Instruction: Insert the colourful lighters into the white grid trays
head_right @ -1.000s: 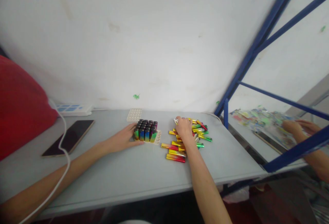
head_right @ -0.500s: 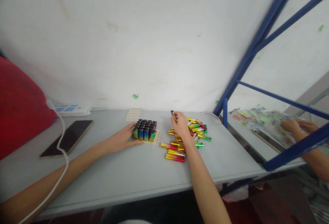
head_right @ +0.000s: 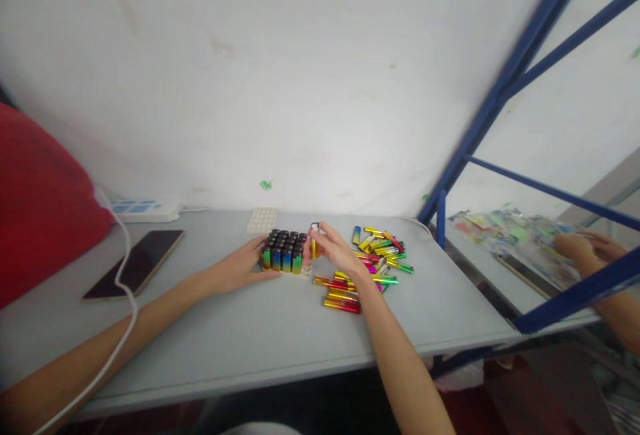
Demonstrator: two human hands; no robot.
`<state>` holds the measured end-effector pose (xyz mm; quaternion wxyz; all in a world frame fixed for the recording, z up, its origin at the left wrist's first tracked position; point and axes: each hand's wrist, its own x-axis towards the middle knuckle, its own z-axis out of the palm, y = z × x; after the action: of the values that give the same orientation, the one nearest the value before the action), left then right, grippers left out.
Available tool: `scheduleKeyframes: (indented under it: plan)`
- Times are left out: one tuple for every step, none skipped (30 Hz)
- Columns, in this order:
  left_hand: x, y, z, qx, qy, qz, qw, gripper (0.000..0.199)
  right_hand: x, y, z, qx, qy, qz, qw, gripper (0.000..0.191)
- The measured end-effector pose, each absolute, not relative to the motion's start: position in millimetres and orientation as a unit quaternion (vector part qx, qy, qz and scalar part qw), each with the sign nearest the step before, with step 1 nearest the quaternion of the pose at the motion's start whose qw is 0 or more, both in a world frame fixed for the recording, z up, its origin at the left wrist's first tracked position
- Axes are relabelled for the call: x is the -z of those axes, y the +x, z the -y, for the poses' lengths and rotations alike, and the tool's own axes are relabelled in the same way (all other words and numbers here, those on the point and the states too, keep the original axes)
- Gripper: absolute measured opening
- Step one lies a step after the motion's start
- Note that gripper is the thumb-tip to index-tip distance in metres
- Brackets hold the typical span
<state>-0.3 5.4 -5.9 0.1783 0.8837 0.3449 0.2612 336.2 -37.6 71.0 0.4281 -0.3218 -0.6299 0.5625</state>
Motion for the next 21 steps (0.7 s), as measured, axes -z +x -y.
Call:
scheduleKeyframes:
  plan:
    - [5.7, -0.3, -5.5, -0.260, 0.884, -0.346, 0.178, 0.085, -70.0, 336.6, 35.6, -0.545, -0.332, 0.630, 0.442, 0.076]
    - [5.4, -0.2, -5.6, -0.259, 0.883, -0.347, 0.179, 0.087, -68.8, 337.4, 33.4, -0.528, -0.345, 0.628, 0.455, 0.076]
    - [5.1, -0.1, -5.8, -0.259, 0.883, -0.348, 0.180, 0.088, -67.3, 338.6, 31.0, -0.515, -0.358, 0.624, 0.466, 0.075]
    - [4.9, 0.0, -5.9, -0.258, 0.882, -0.349, 0.182, 0.090, -65.7, 339.9, 28.7, -0.509, -0.370, 0.617, 0.473, 0.074]
    - [4.6, 0.1, -6.0, -0.257, 0.882, -0.349, 0.183, 0.091, -63.9, 341.1, 26.5, -0.510, -0.379, 0.608, 0.476, 0.072]
    - [4.4, 0.2, -6.1, -0.256, 0.882, -0.350, 0.183, 0.093, -62.2, 341.9, 24.6, -0.518, -0.384, 0.596, 0.478, 0.071]
    - [4.2, 0.3, -6.1, -0.256, 0.882, -0.351, 0.182, 0.093, -60.5, 342.4, 22.9, -0.529, -0.385, 0.585, 0.480, 0.068]
    - [4.1, 0.3, -6.1, -0.256, 0.882, -0.351, 0.181, 0.093, -58.9, 342.3, 21.6, -0.538, -0.383, 0.575, 0.484, 0.066]
    - [4.0, 0.2, -5.9, -0.256, 0.883, -0.351, 0.179, 0.092, -57.4, 341.8, 20.6, -0.543, -0.378, 0.568, 0.489, 0.063]
    - [4.0, 0.0, -5.8, -0.258, 0.883, -0.350, 0.177, 0.091, -56.1, 340.9, 19.8, -0.544, -0.373, 0.565, 0.496, 0.060]
    - [4.1, -0.2, -5.6, -0.259, 0.883, -0.349, 0.176, 0.089, -54.9, 339.6, 19.3, -0.542, -0.368, 0.564, 0.502, 0.058]
    - [4.1, -0.3, -5.3, -0.260, 0.884, -0.348, 0.174, 0.088, -53.8, 338.2, 18.7, -0.538, -0.365, 0.564, 0.509, 0.057]
    - [4.2, -0.5, -5.1, -0.259, 0.884, -0.348, 0.172, 0.088, -52.8, 336.6, 18.2, -0.535, -0.365, 0.561, 0.515, 0.057]
    - [4.1, -0.5, -4.9, -0.258, 0.885, -0.348, 0.171, 0.088, -52.0, 335.1, 17.6, -0.535, -0.365, 0.556, 0.521, 0.058]
    - [4.0, -0.5, -4.8, -0.256, 0.885, -0.350, 0.170, 0.088, -51.5, 333.6, 16.8, -0.538, -0.367, 0.547, 0.527, 0.059]
    - [3.9, -0.3, -4.6, -0.254, 0.885, -0.352, 0.170, 0.088, -51.2, 332.3, 15.9, -0.542, -0.369, 0.536, 0.532, 0.060]
    - [3.6, -0.1, -4.5, -0.252, 0.885, -0.353, 0.170, 0.088, -51.3, 331.3, 15.1, -0.546, -0.371, 0.525, 0.537, 0.061]
    - [3.3, 0.1, -4.3, -0.251, 0.885, -0.354, 0.169, 0.087, -51.8, 330.4, 14.3, -0.552, -0.373, 0.517, 0.538, 0.062]
    - [3.0, 0.3, -4.1, -0.251, 0.885, -0.354, 0.168, 0.086, -52.5, 329.8, 13.7, -0.557, -0.376, 0.512, 0.536, 0.064]
    - [2.7, 0.6, -3.9, -0.252, 0.885, -0.354, 0.167, 0.086, -53.3, 329.3, 13.4, -0.560, -0.380, 0.509, 0.531, 0.067]
    - [2.3, 0.7, -3.6, -0.253, 0.885, -0.354, 0.165, 0.085, -54.1, 328.9, 13.4, -0.563, -0.386, 0.507, 0.525, 0.073]
